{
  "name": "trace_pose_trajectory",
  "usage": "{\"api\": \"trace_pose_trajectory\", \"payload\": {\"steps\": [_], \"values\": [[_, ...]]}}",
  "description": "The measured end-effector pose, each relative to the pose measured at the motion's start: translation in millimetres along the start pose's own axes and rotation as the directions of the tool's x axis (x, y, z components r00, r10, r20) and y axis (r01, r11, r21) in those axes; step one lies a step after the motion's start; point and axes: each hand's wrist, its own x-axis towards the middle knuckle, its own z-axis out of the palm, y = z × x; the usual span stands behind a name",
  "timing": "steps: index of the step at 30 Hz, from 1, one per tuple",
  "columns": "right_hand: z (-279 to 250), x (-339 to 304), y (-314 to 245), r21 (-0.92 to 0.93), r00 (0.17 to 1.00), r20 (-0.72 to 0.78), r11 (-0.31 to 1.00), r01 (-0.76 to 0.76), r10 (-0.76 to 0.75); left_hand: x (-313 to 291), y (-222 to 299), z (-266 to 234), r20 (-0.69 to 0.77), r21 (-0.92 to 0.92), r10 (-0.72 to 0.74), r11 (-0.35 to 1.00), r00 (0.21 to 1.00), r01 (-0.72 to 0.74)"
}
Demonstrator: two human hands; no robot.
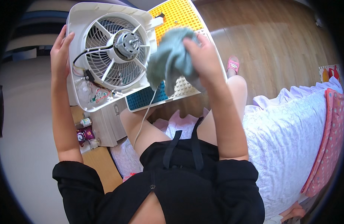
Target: The person cleans the internal components of a disassembled white electric fan using a blue cloth. They wipe the fan blades, the central motor housing, and the inner plastic casing while holding the unit on their lap.
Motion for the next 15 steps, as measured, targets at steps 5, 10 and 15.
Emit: {"api": "trace_pose_trajectory", "payload": {"steps": [5, 10, 15], "values": [[-18, 9, 142, -0.576, 0.939, -0.054, 0.757, -0.308, 0.341, 36, -25, 26, 0.237, 0.024, -0.018, 1.0, 0.971, 0.013], [32, -19, 224, -0.396, 0.738, 0.058, 0.694, -0.601, 0.672, 44, -35, 31, 0.204, 0.163, -0.052, 0.987, 0.978, 0.018], [59, -46, 252, -0.038, 0.748, 0.154, 0.76, -0.649, 0.646, 49, -34, 44, 0.229, 0.108, -0.017, 0.994, 0.973, -0.008]]}}
